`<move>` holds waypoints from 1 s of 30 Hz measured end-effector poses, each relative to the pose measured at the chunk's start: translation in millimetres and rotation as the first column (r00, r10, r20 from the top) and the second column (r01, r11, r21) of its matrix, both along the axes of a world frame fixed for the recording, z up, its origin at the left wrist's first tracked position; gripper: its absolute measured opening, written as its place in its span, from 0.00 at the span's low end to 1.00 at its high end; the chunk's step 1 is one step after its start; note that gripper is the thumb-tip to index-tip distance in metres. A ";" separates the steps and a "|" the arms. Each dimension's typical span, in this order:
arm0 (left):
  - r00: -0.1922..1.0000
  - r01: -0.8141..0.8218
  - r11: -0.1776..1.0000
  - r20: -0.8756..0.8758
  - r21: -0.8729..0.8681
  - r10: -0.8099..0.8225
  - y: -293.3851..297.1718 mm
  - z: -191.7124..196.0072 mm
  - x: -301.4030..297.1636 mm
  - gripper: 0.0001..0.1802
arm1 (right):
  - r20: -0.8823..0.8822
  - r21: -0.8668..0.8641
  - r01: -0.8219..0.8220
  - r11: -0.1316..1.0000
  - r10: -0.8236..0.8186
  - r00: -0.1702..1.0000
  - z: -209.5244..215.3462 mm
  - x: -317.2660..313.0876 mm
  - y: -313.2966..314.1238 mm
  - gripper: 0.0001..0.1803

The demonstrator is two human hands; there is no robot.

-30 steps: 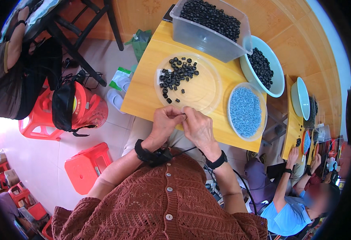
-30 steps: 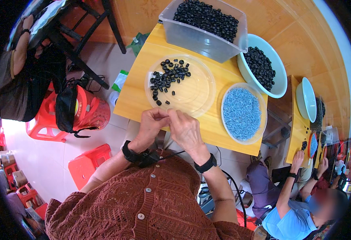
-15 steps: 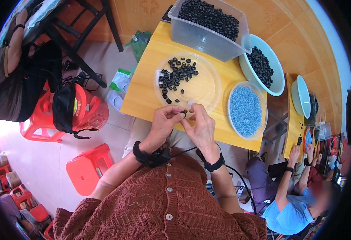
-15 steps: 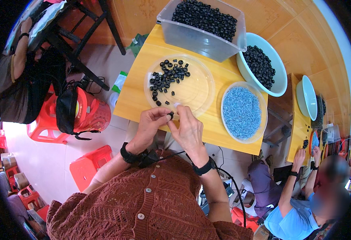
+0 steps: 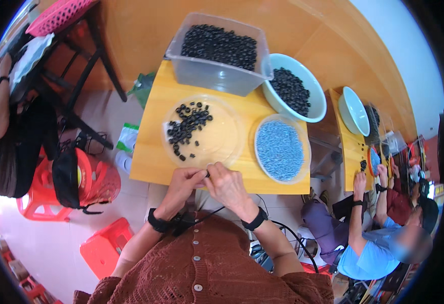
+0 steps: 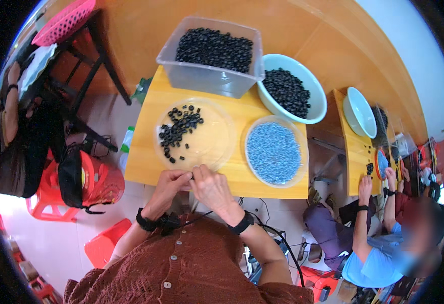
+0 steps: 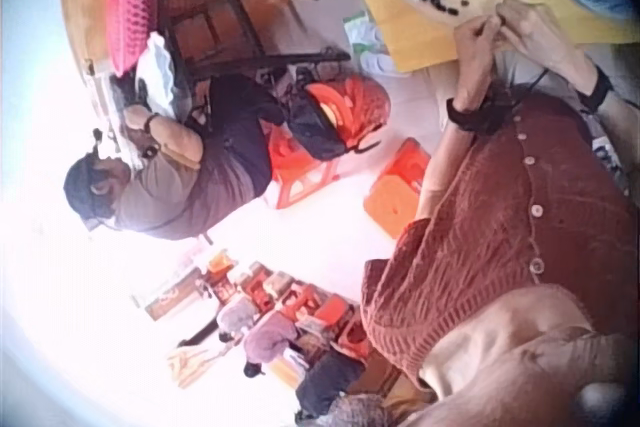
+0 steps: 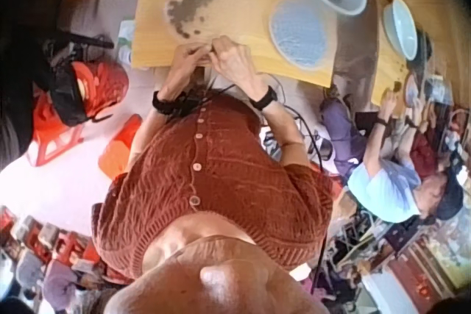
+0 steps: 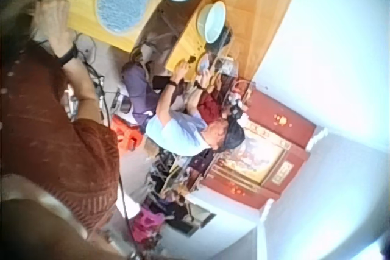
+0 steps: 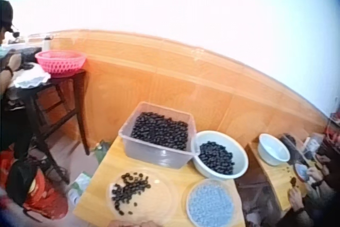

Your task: Assembling black plastic rings with small white components in a workshop environment.

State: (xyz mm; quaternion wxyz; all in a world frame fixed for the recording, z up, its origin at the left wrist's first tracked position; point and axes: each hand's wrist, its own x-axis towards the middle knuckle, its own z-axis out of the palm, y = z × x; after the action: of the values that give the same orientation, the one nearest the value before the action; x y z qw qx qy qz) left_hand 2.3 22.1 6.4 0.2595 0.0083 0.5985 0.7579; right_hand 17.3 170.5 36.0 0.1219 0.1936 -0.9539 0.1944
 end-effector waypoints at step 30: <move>0.964 -0.231 0.971 0.149 0.067 0.219 -30.6 3.0 -7.2 0.16 | -0.137 -0.269 0.353 0.896 -0.399 0.907 47.6 -97.4 66.6 0.11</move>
State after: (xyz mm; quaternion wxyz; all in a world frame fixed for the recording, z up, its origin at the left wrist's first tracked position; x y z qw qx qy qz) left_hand -4.9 -8.5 9.4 0.2125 -0.1022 0.5434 0.8057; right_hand -80.1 237.2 83.7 0.2693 0.0063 -0.9271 0.2605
